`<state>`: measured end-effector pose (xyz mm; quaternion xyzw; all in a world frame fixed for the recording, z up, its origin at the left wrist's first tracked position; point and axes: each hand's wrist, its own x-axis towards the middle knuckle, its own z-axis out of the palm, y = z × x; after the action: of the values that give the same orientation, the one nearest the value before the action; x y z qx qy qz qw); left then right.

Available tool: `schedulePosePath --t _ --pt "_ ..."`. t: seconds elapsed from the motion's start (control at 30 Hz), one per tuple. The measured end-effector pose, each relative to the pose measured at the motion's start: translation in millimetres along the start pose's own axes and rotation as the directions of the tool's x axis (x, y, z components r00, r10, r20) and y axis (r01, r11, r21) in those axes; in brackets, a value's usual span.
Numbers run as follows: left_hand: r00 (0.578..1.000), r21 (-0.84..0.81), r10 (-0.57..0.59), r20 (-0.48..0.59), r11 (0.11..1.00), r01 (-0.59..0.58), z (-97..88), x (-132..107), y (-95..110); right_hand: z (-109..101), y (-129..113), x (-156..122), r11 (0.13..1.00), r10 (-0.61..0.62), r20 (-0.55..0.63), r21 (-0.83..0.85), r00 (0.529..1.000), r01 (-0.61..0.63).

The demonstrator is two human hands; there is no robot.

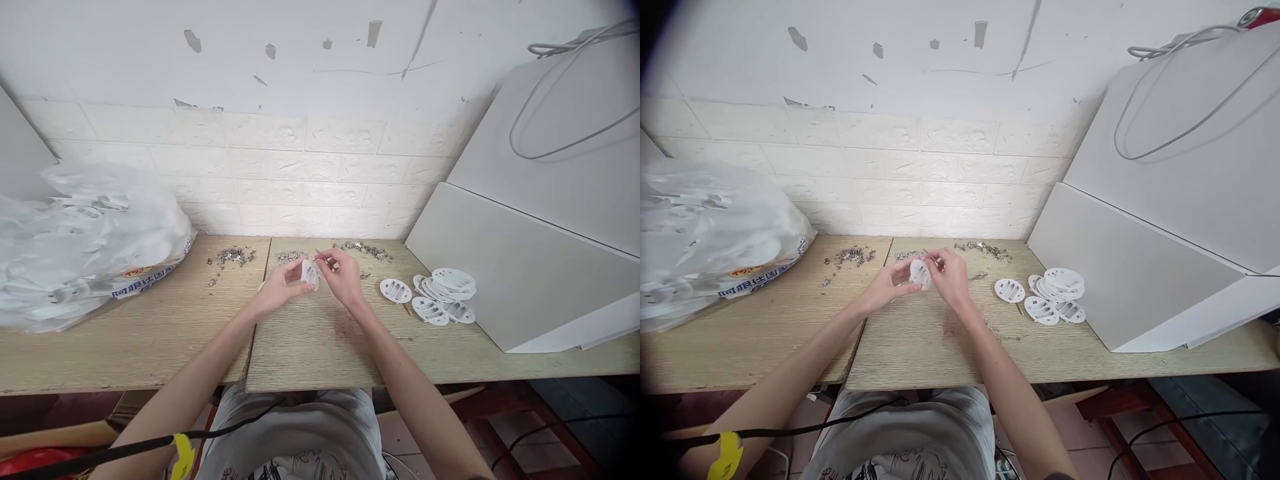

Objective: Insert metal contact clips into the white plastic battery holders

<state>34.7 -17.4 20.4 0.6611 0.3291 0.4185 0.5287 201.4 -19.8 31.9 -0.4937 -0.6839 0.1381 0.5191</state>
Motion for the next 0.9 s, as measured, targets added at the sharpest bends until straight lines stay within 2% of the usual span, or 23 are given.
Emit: schedulePosePath --t 0.1,0.17,0.27,0.4,0.5,0.6,0.77,0.9 --pt "0.988 -0.015 -0.015 -0.153 1.000 0.012 3.1 -19.9 19.2 -17.1 -26.0 -15.4 0.992 0.070 -0.149 0.113 0.986 -0.053" --pt "0.985 -0.046 -0.010 -0.173 0.999 0.002 6.9 -37.9 30.8 -26.6 -41.1 -32.2 0.973 0.146 -0.210 0.205 0.967 -0.103" --pt "0.978 -0.078 0.052 -0.203 0.995 -0.069 14.8 -62.1 40.1 -31.2 -51.4 -57.6 0.932 0.252 -0.237 0.319 0.938 -0.169" --pt "0.970 -0.157 0.084 -0.227 0.980 -0.122 28.7 -74.5 35.1 -20.4 -44.3 -75.8 0.848 0.381 -0.146 0.449 0.913 -0.282" --pt "0.975 -0.200 0.063 -0.215 0.974 -0.107 38.4 -71.7 24.7 -9.7 -36.4 -76.0 0.799 0.377 -0.023 0.514 0.926 -0.313" --pt "0.965 -0.222 0.014 -0.264 0.972 -0.075 43.9 -66.8 15.6 -1.6 -33.7 -70.1 0.824 0.360 -0.035 0.481 0.932 -0.300" --pt "0.949 -0.287 -0.039 -0.312 0.956 -0.055 46.0 -62.1 6.4 11.7 -36.1 -62.8 0.954 0.235 -0.123 0.219 0.964 -0.204" --pt "0.940 -0.324 -0.087 -0.329 0.946 -0.026 47.5 -60.8 1.4 18.8 -34.6 -64.8 0.979 0.185 -0.167 0.119 0.968 -0.167"
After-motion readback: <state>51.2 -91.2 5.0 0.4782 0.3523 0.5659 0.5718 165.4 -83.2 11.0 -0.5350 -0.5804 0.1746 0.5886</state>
